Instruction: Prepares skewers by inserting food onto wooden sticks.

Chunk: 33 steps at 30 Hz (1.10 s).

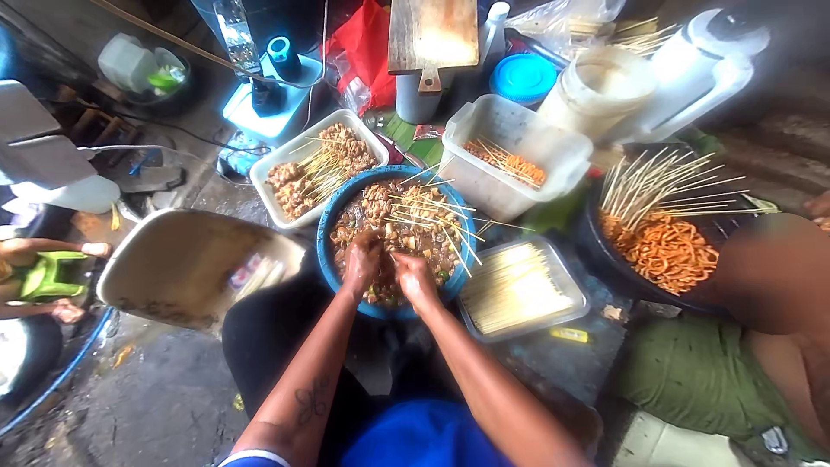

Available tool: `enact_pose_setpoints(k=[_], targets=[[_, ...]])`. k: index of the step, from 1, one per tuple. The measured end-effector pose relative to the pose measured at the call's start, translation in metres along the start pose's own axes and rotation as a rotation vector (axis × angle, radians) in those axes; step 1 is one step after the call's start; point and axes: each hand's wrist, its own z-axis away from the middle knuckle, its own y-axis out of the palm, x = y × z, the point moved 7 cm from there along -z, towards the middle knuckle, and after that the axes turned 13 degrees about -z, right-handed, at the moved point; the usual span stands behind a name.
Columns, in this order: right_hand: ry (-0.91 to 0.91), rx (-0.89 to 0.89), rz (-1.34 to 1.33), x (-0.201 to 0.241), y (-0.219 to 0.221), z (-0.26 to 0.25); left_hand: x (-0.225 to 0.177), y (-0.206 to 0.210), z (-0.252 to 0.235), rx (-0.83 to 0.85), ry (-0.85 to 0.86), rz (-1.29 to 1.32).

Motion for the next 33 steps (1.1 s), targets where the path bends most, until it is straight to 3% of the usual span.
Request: enact_pose_setpoints(k=[5, 7, 13, 19, 24, 33], targets=[[0.034, -0.005, 0.099, -0.006, -0.021, 0.002, 0.012, 0.012, -0.041, 0.119, -0.014, -0.422], [0.043, 0.005, 0.107, -0.010, -0.024, 0.006, 0.018, 0.015, -0.046, 0.218, -0.081, -0.466], [-0.060, 0.026, 0.213, 0.003, -0.025, 0.016, 0.030, -0.006, -0.044, 0.142, -0.140, 0.075], [-0.135, 0.018, 0.217, 0.018, -0.026, 0.019, 0.018, -0.020, -0.039, 0.086, -0.093, 0.269], [-0.213, 0.043, 0.213, 0.030, -0.021, 0.021, 0.020, -0.022, -0.038, 0.022, -0.100, 0.305], [-0.133, 0.085, 0.221, 0.025, -0.012, 0.017, 0.021, -0.023, -0.030, -0.078, -0.086, 0.234]])
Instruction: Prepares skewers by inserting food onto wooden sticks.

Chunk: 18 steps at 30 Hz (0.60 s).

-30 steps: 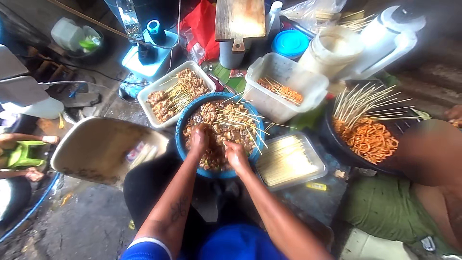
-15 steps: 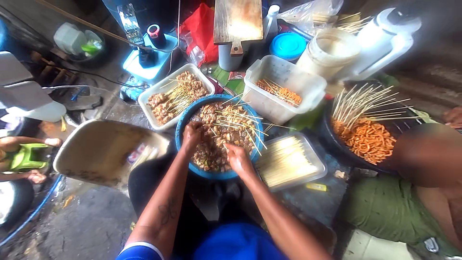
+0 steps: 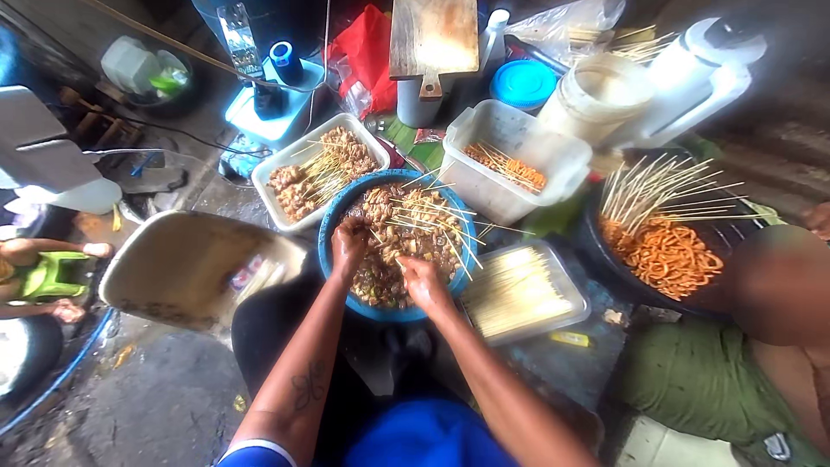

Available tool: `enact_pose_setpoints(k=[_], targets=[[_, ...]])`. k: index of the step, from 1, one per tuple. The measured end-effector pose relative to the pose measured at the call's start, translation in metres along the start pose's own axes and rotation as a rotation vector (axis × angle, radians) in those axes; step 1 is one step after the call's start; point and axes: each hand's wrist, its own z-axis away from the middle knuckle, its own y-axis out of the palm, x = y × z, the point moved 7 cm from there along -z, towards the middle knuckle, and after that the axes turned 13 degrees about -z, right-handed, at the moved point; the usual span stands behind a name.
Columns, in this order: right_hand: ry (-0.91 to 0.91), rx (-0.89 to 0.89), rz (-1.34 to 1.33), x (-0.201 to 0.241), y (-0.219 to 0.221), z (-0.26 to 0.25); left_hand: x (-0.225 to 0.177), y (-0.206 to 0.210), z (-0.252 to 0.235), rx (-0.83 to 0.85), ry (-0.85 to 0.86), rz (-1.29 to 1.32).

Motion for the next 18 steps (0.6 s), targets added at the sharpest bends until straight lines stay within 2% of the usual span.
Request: enact_pose_setpoints(k=[7, 14, 16, 18], targets=[[0.027, 0.004, -0.021, -0.004, 0.003, -0.003, 0.003, 0.005, 0.005, -0.031, 0.016, 0.008], [0.096, -0.020, -0.079, 0.005, 0.019, -0.012, -0.023, 0.003, 0.025, -0.033, 0.087, -0.274], [0.102, -0.030, -0.123, 0.007, 0.023, -0.019, -0.020, 0.005, 0.026, -0.046, 0.075, -0.178], [0.102, -0.024, -0.202, 0.003, 0.024, -0.021, -0.007, 0.008, 0.022, -0.006, -0.008, 0.040]])
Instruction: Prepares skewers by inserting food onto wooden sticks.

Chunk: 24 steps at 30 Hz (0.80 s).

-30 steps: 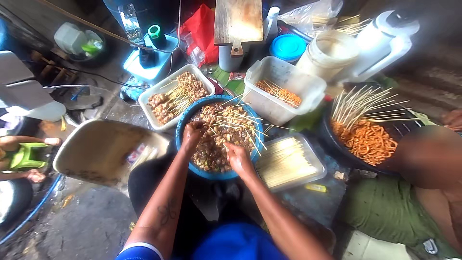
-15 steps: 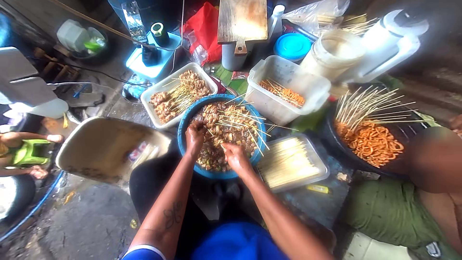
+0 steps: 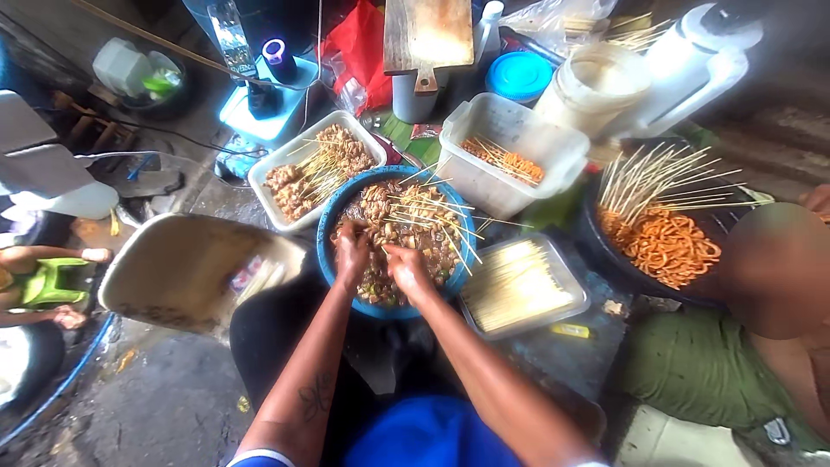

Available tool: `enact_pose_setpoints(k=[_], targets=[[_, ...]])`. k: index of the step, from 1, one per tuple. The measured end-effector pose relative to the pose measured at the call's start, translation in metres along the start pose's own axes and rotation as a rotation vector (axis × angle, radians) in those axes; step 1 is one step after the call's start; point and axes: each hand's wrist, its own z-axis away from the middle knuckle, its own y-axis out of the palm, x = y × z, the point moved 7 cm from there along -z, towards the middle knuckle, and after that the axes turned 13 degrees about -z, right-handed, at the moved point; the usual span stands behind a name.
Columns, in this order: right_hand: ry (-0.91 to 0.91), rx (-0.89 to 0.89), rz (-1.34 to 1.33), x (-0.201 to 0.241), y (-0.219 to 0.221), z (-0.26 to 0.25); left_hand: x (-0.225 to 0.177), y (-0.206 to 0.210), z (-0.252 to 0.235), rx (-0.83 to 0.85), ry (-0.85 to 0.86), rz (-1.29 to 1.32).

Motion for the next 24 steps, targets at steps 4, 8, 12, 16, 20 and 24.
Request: enact_pose_setpoints(k=[4, 8, 12, 16, 20, 24], targets=[[0.123, 0.016, -0.212, -0.007, -0.005, 0.012, 0.018, 0.016, -0.004, 0.225, -0.125, 0.334], [0.118, -0.064, -0.481, -0.015, -0.013, 0.013, 0.017, 0.046, 0.020, 0.321, -0.126, 0.202], [0.028, -0.138, -0.527, 0.013, -0.034, 0.005, 0.009, 0.085, 0.074, 0.641, -0.043, -0.092], [0.043, -0.147, -0.454, 0.014, -0.056, 0.015, 0.000, 0.051, 0.044, 0.609, -0.023, -0.296], [0.081, -0.121, -0.384, -0.008, -0.054, 0.024, 0.011, 0.011, -0.001, 0.272, -0.001, -0.537], [0.076, -0.032, -0.052, -0.021, -0.047, 0.029, 0.020, 0.016, -0.006, 0.242, -0.099, -0.547]])
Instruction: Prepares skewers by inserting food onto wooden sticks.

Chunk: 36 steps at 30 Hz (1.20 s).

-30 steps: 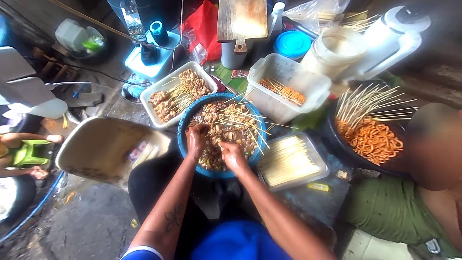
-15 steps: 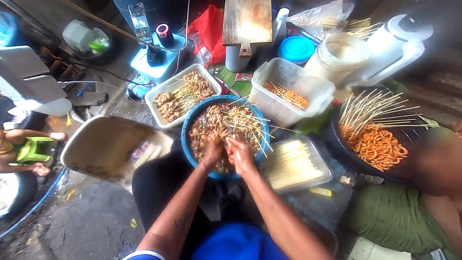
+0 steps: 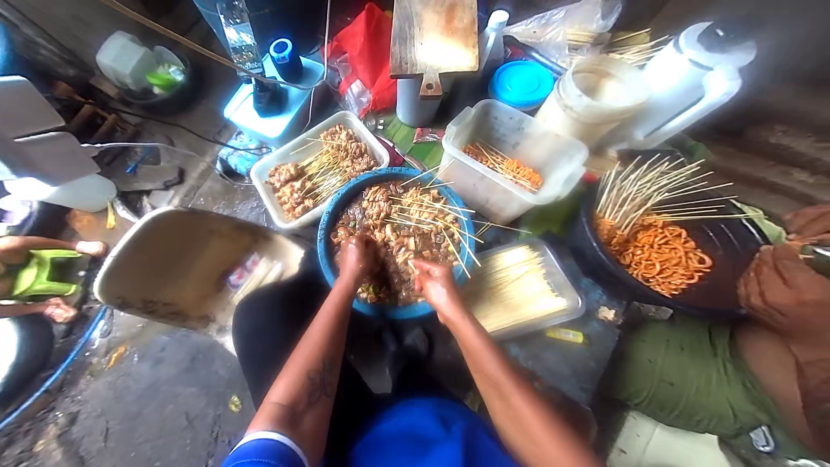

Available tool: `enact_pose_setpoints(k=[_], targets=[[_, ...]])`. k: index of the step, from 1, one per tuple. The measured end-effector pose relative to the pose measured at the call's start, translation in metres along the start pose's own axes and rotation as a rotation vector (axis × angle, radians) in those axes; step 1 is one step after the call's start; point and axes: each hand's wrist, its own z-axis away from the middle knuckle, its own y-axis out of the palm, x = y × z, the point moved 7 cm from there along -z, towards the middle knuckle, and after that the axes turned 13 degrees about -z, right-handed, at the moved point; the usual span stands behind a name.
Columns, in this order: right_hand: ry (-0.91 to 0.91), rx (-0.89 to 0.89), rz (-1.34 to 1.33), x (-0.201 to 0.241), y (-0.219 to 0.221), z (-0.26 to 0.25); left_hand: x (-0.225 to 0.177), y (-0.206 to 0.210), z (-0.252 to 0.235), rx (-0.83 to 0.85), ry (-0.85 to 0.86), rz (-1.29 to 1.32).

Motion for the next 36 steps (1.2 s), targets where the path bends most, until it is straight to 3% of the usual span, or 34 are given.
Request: enact_pose_setpoints(k=[3, 7, 9, 15, 19, 26, 36], targets=[[-0.021, 0.022, 0.132, -0.005, 0.001, 0.000, 0.011, -0.003, -0.003, -0.069, -0.002, 0.209], [-0.026, 0.029, 0.139, -0.008, 0.002, -0.001, 0.003, 0.007, -0.002, 0.035, 0.048, -0.062], [-0.011, 0.027, 0.133, -0.008, 0.003, -0.001, 0.001, 0.009, -0.002, 0.041, 0.037, -0.078], [-0.041, 0.025, 0.131, -0.009, 0.001, 0.001, 0.019, -0.001, 0.008, -0.020, -0.095, 0.691], [-0.072, 0.046, 0.177, -0.003, 0.006, 0.005, 0.019, 0.003, 0.009, -0.052, -0.165, 1.020], [-0.089, 0.067, 0.247, -0.004, 0.009, 0.008, 0.021, 0.010, 0.012, 0.026, -0.280, 1.232], [-0.124, 0.108, 0.293, -0.002, 0.014, 0.012, 0.024, 0.009, 0.014, -0.017, -0.313, 1.228]])
